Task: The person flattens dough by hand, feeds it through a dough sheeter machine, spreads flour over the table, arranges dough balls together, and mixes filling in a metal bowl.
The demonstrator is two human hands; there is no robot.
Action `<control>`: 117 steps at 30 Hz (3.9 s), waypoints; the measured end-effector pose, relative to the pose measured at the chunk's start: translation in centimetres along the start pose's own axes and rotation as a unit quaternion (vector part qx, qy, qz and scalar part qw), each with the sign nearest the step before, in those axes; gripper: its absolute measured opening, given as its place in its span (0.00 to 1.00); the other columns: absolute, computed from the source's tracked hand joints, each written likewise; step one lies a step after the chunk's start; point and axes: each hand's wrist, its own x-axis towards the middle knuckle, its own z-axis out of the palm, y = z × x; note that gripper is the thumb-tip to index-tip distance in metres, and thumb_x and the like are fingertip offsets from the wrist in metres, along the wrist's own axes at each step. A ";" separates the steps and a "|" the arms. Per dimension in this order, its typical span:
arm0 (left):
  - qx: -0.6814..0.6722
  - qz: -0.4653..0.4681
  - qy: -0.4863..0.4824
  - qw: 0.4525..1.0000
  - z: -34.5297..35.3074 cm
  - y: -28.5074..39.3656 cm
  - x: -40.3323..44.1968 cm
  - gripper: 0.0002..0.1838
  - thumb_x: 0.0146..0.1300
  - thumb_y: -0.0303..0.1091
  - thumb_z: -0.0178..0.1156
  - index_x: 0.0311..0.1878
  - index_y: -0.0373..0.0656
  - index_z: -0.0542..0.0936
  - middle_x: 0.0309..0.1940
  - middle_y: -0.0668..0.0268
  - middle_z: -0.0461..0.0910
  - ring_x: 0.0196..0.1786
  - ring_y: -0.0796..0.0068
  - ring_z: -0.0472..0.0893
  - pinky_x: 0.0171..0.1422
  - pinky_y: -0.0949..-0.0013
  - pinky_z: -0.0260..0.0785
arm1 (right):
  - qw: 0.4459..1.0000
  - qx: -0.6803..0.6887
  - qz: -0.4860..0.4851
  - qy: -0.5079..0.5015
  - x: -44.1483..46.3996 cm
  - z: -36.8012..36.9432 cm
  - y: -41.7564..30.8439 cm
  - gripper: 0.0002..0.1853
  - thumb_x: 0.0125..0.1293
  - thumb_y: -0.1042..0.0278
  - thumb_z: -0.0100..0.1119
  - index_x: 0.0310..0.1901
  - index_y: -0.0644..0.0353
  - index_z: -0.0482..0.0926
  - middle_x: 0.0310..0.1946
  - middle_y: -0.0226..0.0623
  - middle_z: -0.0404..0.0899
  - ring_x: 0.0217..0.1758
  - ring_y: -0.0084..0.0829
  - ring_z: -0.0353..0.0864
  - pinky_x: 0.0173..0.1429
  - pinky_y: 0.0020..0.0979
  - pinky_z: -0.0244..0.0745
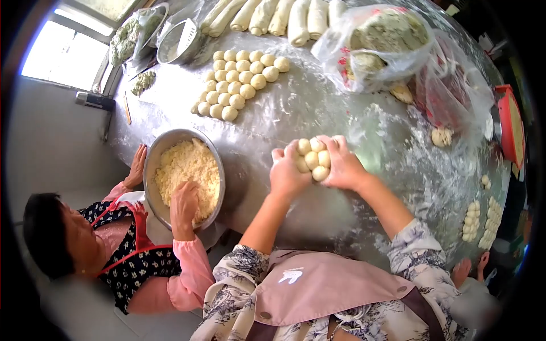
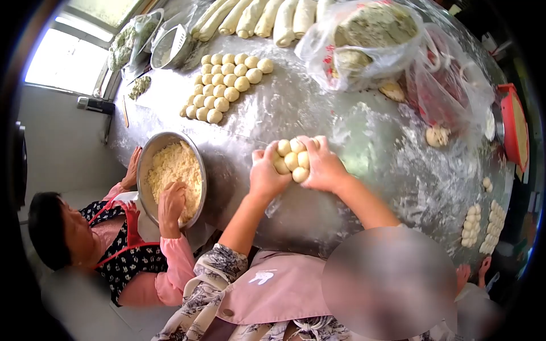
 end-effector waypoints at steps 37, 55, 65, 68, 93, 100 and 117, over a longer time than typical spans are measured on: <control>0.026 0.428 -0.244 0.870 54.5 41.6 -11.1 0.53 0.45 0.37 0.73 0.75 0.46 0.57 0.59 0.46 0.66 0.58 0.45 0.73 0.62 0.53 0.72 | 0.884 0.056 0.342 0.315 -38.4 -24.6 51.2 0.61 0.30 0.62 0.84 0.71 0.42 0.58 0.74 0.53 0.48 0.61 0.58 0.74 0.63 0.45 0.74; -0.190 0.274 -0.202 0.921 37.1 27.7 -0.1 0.56 0.45 0.34 0.74 0.77 0.48 0.53 0.70 0.41 0.56 0.69 0.40 0.64 0.73 0.54 0.61 | 0.817 -0.211 0.358 0.400 -32.5 -22.2 43.4 0.62 0.40 0.65 0.80 0.76 0.53 0.50 0.74 0.60 0.48 0.76 0.57 0.51 0.77 0.46 0.53; -0.022 -0.010 0.362 0.932 8.5 3.8 12.1 0.52 0.45 0.41 0.77 0.72 0.40 0.59 0.68 0.38 0.58 0.73 0.40 0.56 0.75 0.48 0.52 | 0.978 -0.152 -0.065 0.128 2.1 -17.3 16.9 0.57 0.40 0.66 0.81 0.73 0.54 0.57 0.75 0.50 0.53 0.77 0.51 0.55 0.76 0.44 0.58; -0.050 -0.089 0.407 0.908 2.9 -2.0 15.7 0.59 0.42 0.43 0.79 0.75 0.41 0.55 0.74 0.36 0.42 0.75 0.37 0.46 0.78 0.47 0.45 | 0.964 -0.101 -0.239 0.060 16.1 -11.8 7.7 0.57 0.40 0.62 0.82 0.73 0.50 0.57 0.74 0.52 0.51 0.76 0.54 0.57 0.74 0.44 0.62; -0.048 -0.174 0.451 0.874 -1.7 -5.0 24.2 0.43 0.37 0.39 0.79 0.60 0.44 0.72 0.58 0.47 0.64 0.62 0.44 0.65 0.65 0.45 0.58 | 0.937 -0.201 -0.285 0.016 37.0 -0.9 -2.3 0.49 0.35 0.51 0.82 0.64 0.38 0.67 0.54 0.41 0.69 0.56 0.52 0.75 0.59 0.51 0.76; -0.014 -0.161 0.381 0.910 -3.2 -5.1 25.6 0.39 0.36 0.41 0.79 0.58 0.53 0.77 0.53 0.57 0.70 0.58 0.51 0.69 0.63 0.49 0.64 | 0.918 -0.245 -0.306 -0.056 38.2 -1.3 -3.3 0.49 0.35 0.47 0.81 0.65 0.35 0.68 0.52 0.37 0.71 0.56 0.51 0.76 0.57 0.49 0.77; 0.087 -0.153 0.371 0.912 -1.8 -4.2 22.7 0.42 0.43 0.37 0.72 0.67 0.56 0.71 0.60 0.57 0.67 0.59 0.50 0.70 0.63 0.46 0.63 | 0.936 -0.242 -0.254 0.006 34.0 -0.8 -1.7 0.54 0.35 0.44 0.81 0.69 0.38 0.63 0.60 0.42 0.66 0.56 0.48 0.76 0.60 0.46 0.76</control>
